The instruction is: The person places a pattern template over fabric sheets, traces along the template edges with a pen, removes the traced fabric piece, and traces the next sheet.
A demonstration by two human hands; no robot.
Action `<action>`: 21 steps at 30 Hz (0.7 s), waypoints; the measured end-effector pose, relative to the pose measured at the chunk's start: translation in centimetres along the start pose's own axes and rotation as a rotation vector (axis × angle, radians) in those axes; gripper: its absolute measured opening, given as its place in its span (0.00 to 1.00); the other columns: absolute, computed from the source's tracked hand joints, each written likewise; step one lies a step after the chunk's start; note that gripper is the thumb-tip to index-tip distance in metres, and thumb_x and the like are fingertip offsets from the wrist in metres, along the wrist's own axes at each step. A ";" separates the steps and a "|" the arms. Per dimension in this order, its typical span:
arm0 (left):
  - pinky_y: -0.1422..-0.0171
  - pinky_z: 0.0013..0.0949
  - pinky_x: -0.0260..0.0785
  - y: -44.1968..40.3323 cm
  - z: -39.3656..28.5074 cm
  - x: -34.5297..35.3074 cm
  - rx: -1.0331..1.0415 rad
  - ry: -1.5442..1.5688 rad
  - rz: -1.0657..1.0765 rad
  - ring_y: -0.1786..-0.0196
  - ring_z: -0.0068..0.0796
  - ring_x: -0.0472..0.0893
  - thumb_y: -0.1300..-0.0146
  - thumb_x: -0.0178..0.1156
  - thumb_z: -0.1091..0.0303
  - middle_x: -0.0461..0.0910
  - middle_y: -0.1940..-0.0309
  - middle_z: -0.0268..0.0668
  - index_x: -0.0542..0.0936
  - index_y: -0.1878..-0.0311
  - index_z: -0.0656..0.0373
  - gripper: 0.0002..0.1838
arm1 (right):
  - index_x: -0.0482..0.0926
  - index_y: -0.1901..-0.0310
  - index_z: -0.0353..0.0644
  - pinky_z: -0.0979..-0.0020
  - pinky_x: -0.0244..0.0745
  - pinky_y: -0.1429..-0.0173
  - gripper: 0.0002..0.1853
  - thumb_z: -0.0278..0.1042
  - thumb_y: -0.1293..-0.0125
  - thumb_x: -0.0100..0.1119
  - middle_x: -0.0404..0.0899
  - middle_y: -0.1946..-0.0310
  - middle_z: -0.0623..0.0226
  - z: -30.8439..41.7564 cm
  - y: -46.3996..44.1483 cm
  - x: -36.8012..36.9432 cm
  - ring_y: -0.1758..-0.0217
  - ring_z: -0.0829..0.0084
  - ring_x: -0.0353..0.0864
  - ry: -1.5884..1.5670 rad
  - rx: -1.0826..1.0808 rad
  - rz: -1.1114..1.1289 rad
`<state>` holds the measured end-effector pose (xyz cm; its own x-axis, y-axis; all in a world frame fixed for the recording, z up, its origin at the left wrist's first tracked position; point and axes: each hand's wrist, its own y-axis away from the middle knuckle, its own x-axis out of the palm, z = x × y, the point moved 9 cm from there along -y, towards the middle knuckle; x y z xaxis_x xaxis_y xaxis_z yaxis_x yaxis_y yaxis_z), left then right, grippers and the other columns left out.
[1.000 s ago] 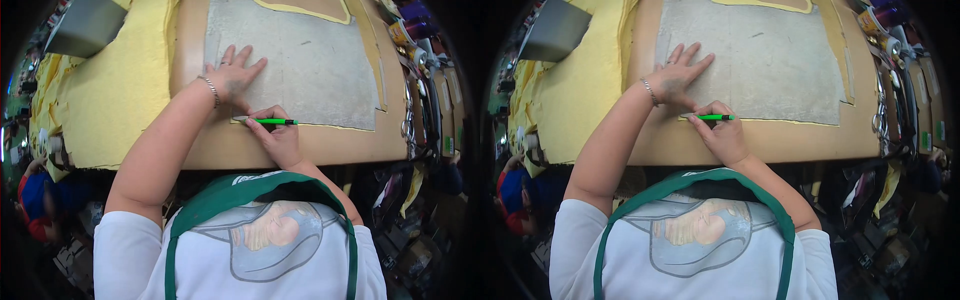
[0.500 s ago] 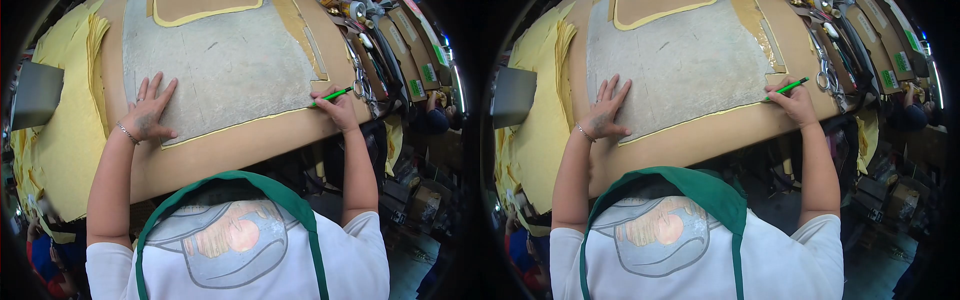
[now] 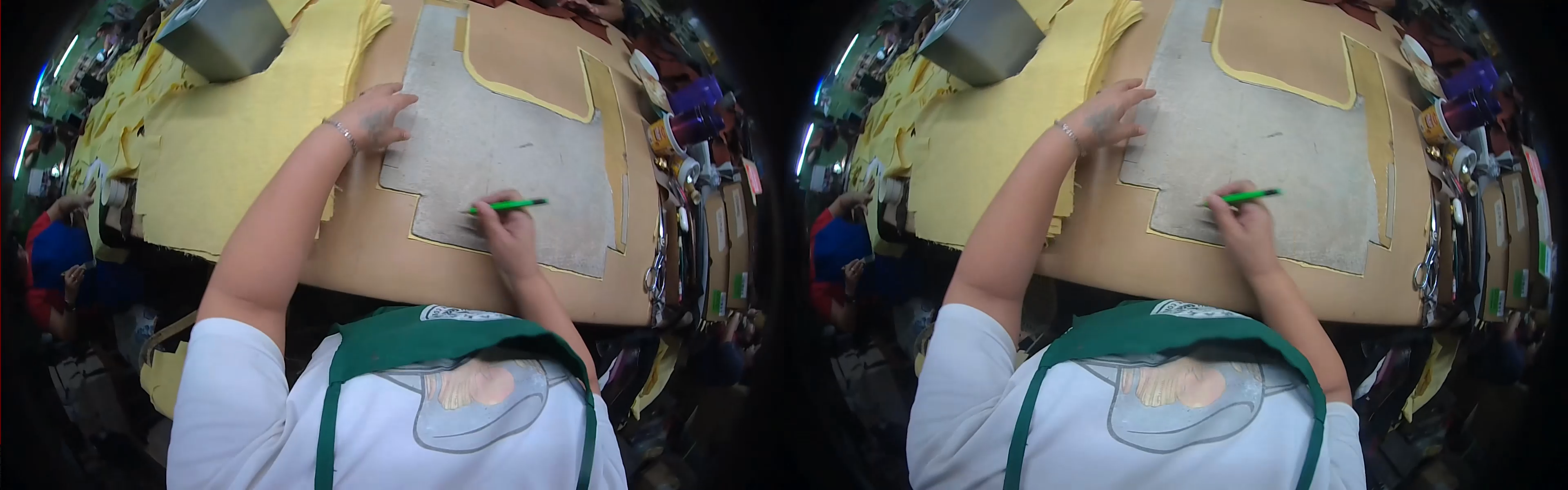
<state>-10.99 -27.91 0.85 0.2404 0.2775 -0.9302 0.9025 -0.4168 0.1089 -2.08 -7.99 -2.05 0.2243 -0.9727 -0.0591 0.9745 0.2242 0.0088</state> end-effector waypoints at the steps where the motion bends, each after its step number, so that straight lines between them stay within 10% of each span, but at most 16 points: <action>1: 0.34 0.38 0.52 -0.2 0.2 -0.2 -0.015 -0.005 0.042 0.34 0.48 0.53 0.55 0.65 0.59 0.54 0.38 0.51 0.54 0.35 0.49 0.43 | 0.70 0.69 0.39 0.81 0.65 0.71 0.06 0.30 0.42 0.56 0.72 0.76 0.71 0.2 -1.0 2.1 0.74 0.85 0.68 0.014 -0.013 0.003; 8: 0.32 0.45 0.49 0.8 0.8 2.9 -0.104 -0.125 0.270 0.32 0.51 0.44 0.72 0.73 0.53 0.42 0.33 0.41 0.49 0.34 0.39 0.58 | 0.73 0.72 0.36 0.80 0.66 0.71 0.09 0.32 0.46 0.61 0.76 0.79 0.69 -0.1 -3.3 9.0 0.76 0.83 0.70 0.073 -0.061 0.016; 21: 0.32 0.46 0.48 1.1 0.4 3.2 -0.124 -0.144 0.357 0.32 0.53 0.39 0.68 0.73 0.56 0.36 0.32 0.40 0.45 0.33 0.42 0.59 | 0.71 0.76 0.38 0.79 0.63 0.73 0.08 0.27 0.46 0.60 0.71 0.82 0.71 0.5 -2.8 7.0 0.78 0.83 0.66 0.235 -0.175 -0.102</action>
<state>-9.34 -27.89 -2.15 0.5018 0.0063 -0.8650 0.8099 -0.3545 0.4673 -3.23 -15.49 -2.02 0.0985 -0.9550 -0.2798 0.9718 0.1529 -0.1797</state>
